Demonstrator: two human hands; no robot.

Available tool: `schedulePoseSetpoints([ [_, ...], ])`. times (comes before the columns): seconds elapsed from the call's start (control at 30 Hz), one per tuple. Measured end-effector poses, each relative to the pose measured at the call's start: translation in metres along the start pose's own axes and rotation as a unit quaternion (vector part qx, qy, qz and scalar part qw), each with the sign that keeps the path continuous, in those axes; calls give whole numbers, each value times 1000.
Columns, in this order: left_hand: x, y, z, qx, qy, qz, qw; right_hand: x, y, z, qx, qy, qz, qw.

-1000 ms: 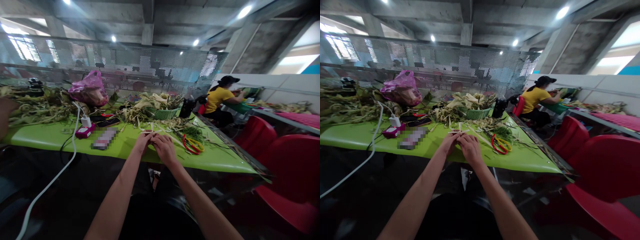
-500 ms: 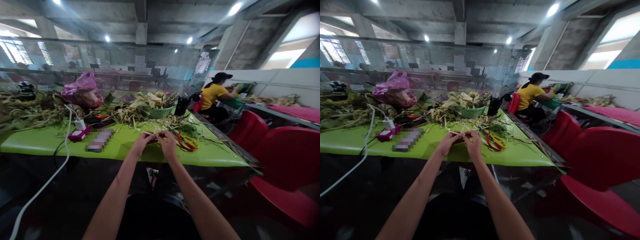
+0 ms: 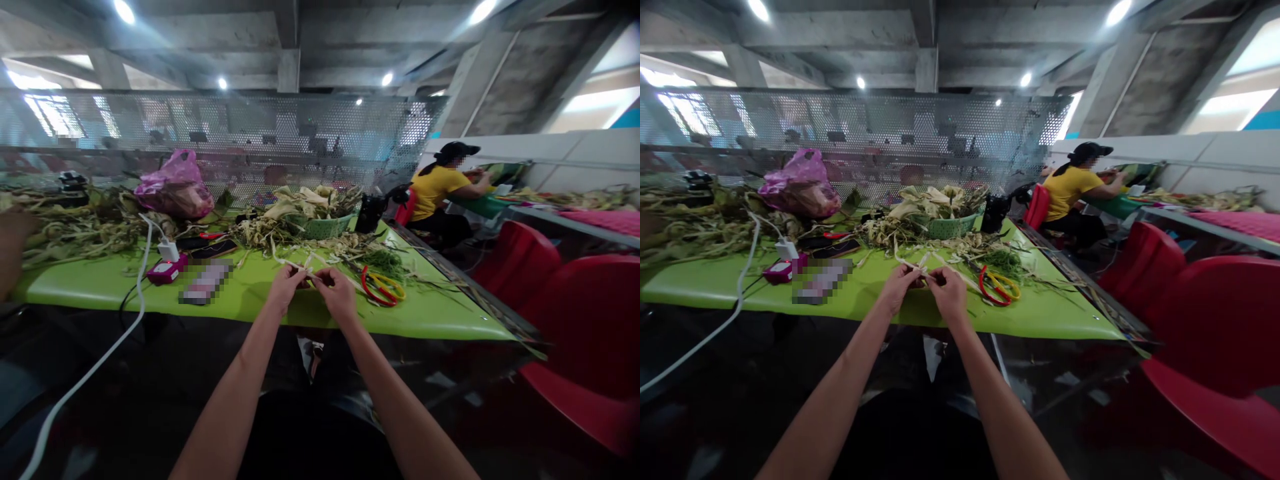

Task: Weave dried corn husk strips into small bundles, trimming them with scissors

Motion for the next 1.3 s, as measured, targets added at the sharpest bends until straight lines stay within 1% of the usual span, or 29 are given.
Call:
schedulePoseSetpoints([
  [0.1,-3,2,-2,14,34,15,999,-2,-2,-13,-46,-25,5,999],
  [0.17,-3,3,-3,24,60,14,998,-3,-4,-22,-79,-39,6,996],
  [0.27,2,3,-4,37,98,-9,994,-3,-5,-30,-109,-64,6,992],
  [0.33,7,1,-2,46,120,-30,991,-4,-4,-32,-115,-79,8,990],
  [0.43,15,-3,3,63,145,-61,986,-9,-3,-29,-103,-78,29,991],
  [0.57,28,-7,8,98,176,-110,973,-13,-3,-22,-72,-42,46,995],
  [0.63,26,-6,7,99,171,-103,975,-12,-3,-18,-54,-12,42,998],
  [0.73,18,-3,1,64,114,-79,988,-12,-3,-12,-35,31,49,998],
  [0.83,18,-4,-1,37,70,-79,994,-12,-2,-15,-49,16,49,997],
  [0.93,18,-6,2,30,52,-80,995,-10,-2,-21,-71,-4,30,997],
  [1.1,16,-7,3,22,35,-70,997,-4,-3,-22,-60,36,-2,998],
  [1.2,14,-7,1,15,31,-61,998,1,-2,-18,-48,53,-12,997],
  [1.3,12,-7,0,9,30,-52,998,1,-1,-6,-22,66,-6,998],
])
Point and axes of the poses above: each hand's wrist, its own y-axis towards the middle knuckle, its own x-axis out of the palm, z = x × y, the point moved 10 cm from there along y, towards the middle knuckle, and after that the axes turned 2 degrees about z, right-handed, at the moved point
